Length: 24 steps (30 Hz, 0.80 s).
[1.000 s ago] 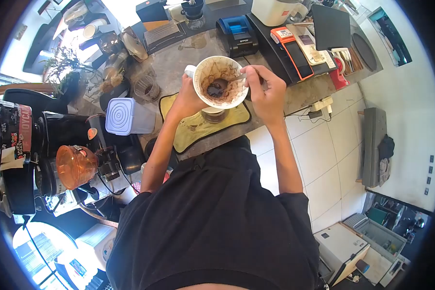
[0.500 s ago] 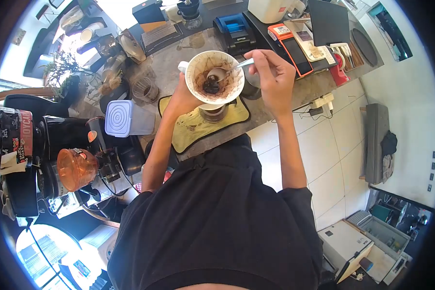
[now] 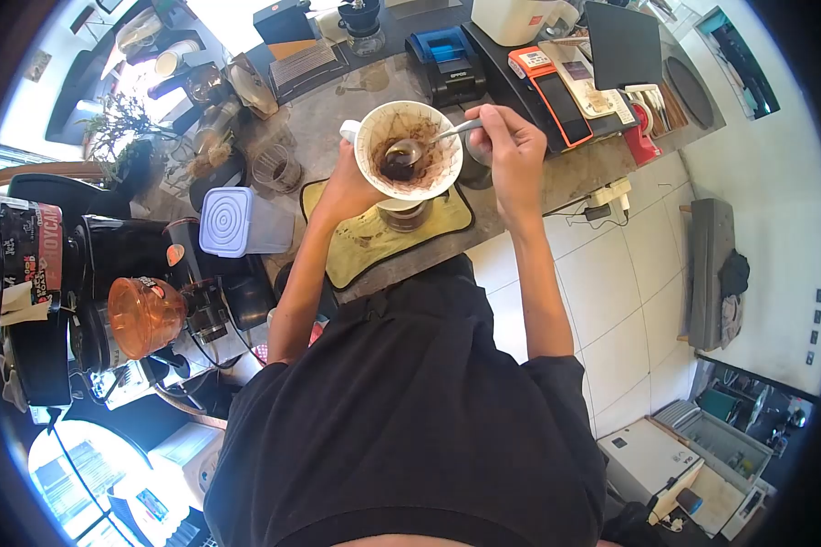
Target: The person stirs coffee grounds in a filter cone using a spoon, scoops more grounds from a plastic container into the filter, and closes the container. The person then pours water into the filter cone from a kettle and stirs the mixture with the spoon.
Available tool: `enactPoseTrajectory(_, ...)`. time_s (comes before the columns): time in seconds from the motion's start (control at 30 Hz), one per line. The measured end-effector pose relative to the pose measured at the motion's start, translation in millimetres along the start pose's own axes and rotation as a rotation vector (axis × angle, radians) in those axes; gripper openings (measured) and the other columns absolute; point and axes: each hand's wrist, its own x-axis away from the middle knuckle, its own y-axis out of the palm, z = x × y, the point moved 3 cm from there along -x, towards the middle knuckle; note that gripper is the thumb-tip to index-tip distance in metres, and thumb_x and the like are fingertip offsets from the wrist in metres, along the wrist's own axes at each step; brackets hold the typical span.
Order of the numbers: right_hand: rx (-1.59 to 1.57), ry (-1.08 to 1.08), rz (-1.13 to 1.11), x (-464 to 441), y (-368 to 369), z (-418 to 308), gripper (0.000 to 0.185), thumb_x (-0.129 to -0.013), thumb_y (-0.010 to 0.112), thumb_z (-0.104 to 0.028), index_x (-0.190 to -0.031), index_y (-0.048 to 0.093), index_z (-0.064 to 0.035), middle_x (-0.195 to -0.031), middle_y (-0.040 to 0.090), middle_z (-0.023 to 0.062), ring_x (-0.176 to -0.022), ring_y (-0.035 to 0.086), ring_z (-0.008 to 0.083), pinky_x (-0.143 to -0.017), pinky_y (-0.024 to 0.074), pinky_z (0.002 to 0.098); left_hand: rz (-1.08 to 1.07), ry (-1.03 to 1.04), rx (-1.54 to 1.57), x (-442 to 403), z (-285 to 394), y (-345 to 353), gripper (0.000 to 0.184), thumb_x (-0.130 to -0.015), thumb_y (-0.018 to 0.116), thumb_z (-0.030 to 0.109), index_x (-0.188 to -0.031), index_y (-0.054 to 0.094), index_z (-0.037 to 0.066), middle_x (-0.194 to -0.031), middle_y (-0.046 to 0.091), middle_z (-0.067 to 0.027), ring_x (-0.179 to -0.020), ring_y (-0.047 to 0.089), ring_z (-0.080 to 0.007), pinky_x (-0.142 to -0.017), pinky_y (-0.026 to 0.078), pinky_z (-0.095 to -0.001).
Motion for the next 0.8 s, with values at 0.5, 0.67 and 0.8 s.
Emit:
enactPoseTrajectory(0.5,0.115,-0.026,-0.066,9,9,6,0.023,-0.098,0.059,-0.017,-0.093,0.07,0.0035,-0.071,0.06,-0.0001,-0.066,0.054,0.0052,-0.06,0.0411,0.0198,-0.018,-0.03,-0.012,-1,-4,2,0.061,-0.057,0.089,0.037,-0.108,0.072,0.009,-0.103,0.073,-0.004,-0.106,0.064,-0.0232,-0.113,0.023,-0.0489)
enactPoseTrajectory(0.67,-0.106,0.044,-0.014,2,-1,8,0.023,-0.098,0.057,-0.016,-0.092,0.071,0.0015,-0.069,0.059,-0.0027,-0.062,0.049,0.0014,-0.057,0.0375,0.018,0.004,0.002,-0.006,-1,2,1,0.059,-0.058,0.089,0.037,-0.107,0.072,0.01,-0.103,0.073,-0.004,-0.105,0.064,-0.0236,-0.111,0.025,-0.0472)
enactPoseTrajectory(0.8,0.022,-0.096,0.004,2,-1,-15,0.024,-0.098,0.058,-0.017,-0.092,0.071,0.001,-0.068,0.058,-0.0035,-0.062,0.048,0.0018,-0.058,0.0356,0.0186,0.036,0.039,0.02,-2,2,0,0.06,-0.057,0.089,0.036,-0.108,0.071,0.01,-0.104,0.073,-0.0046,-0.105,0.063,-0.0241,-0.109,0.028,-0.0463)
